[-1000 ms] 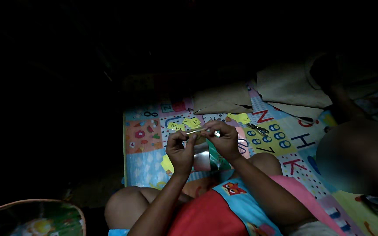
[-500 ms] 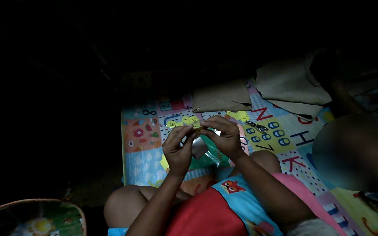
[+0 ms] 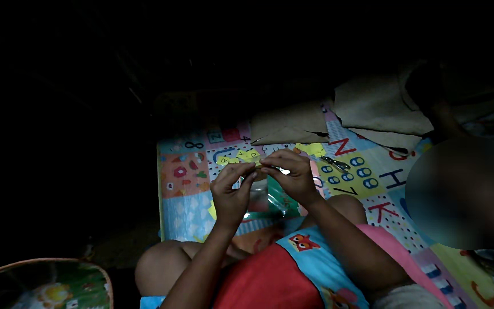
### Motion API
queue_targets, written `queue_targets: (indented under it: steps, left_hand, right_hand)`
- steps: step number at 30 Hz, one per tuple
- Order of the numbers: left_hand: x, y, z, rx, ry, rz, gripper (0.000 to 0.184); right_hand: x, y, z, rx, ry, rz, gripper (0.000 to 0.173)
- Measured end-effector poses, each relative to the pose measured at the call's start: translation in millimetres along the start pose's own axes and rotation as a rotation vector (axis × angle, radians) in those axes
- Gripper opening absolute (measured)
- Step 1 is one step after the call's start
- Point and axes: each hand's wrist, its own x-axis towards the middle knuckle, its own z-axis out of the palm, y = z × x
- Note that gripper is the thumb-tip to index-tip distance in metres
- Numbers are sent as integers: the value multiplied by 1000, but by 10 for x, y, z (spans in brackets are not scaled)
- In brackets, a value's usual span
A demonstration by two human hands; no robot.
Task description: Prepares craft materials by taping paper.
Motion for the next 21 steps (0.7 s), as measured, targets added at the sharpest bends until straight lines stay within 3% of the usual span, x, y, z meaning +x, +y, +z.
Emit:
queue_targets:
  steps: [21]
  left_hand:
    - [-31, 15, 24, 198, -43, -120, 12]
  right_hand:
    - [-1, -47, 3, -80, -172, 226, 6]
